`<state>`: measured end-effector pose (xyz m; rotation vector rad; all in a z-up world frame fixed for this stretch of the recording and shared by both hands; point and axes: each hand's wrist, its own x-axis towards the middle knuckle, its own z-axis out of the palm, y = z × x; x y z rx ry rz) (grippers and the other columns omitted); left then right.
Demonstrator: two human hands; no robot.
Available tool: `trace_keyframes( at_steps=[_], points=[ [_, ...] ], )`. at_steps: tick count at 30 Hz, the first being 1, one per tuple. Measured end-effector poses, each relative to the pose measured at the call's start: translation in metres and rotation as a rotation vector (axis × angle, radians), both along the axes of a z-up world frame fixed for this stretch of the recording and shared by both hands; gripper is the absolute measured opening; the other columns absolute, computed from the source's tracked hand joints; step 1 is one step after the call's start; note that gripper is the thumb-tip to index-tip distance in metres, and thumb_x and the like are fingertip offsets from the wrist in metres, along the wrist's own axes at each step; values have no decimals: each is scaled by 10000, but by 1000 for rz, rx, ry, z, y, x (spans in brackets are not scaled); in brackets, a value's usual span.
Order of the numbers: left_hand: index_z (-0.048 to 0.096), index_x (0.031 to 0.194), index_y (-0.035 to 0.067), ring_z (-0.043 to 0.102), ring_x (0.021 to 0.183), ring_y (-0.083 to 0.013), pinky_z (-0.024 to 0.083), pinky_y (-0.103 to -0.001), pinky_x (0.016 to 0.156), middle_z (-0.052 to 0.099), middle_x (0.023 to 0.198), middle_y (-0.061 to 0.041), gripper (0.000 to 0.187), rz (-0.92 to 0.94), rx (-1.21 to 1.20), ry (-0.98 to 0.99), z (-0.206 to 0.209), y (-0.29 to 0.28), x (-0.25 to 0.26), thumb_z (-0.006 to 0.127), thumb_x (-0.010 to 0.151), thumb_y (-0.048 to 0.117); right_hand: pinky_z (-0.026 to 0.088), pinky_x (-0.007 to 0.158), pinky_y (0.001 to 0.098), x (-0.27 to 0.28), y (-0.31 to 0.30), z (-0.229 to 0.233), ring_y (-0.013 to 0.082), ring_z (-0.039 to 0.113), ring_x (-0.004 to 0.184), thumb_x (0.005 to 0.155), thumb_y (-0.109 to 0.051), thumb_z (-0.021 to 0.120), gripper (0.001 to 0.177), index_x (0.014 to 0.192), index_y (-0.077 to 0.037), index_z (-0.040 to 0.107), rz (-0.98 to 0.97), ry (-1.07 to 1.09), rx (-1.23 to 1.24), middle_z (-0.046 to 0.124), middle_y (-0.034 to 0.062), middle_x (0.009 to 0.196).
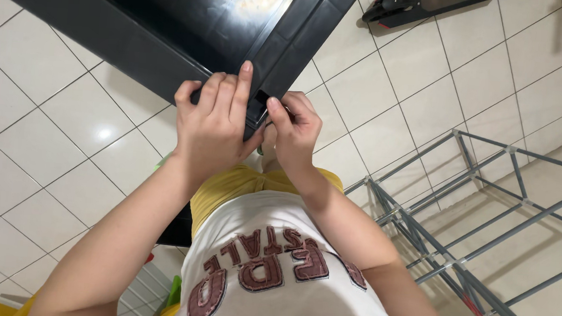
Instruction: The person assembles a black plastic storage container by attaching black plastic feet, inserting a green tray, and securing the lid with latches. The person handles the container parts and latches by hand.
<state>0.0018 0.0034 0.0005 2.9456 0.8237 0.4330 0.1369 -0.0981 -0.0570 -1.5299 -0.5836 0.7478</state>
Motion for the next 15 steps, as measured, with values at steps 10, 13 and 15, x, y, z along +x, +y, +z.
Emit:
trace_keyframes(
  at_steps=[10,13,15],
  points=[
    [493,1500,-97,570,1202,-268,347,-487,1027,622,1223,-152,899,-9,-53,-46,11,3,6,730,881,510,454,762,270,5,7,-15,120,547,831,992,-125,708,196,936,61,682,-28,-75,87,610,53,902],
    [486,1450,-132,564,1175,-313,326,-548,1113,617,1196,-189,957,-38,-156,-81,24,12,9,773,803,512,446,747,262,7,11,-17,103,536,818,1022,-180,688,267,917,65,675,0,-107,69,605,41,879],
    [482,1430,-147,563,1152,-338,317,-557,1162,612,1164,-202,970,-54,-253,-86,27,15,11,793,767,490,416,675,249,5,6,-22,88,498,757,1041,-222,663,317,918,68,697,-8,17,38,573,21,833]
  ],
)
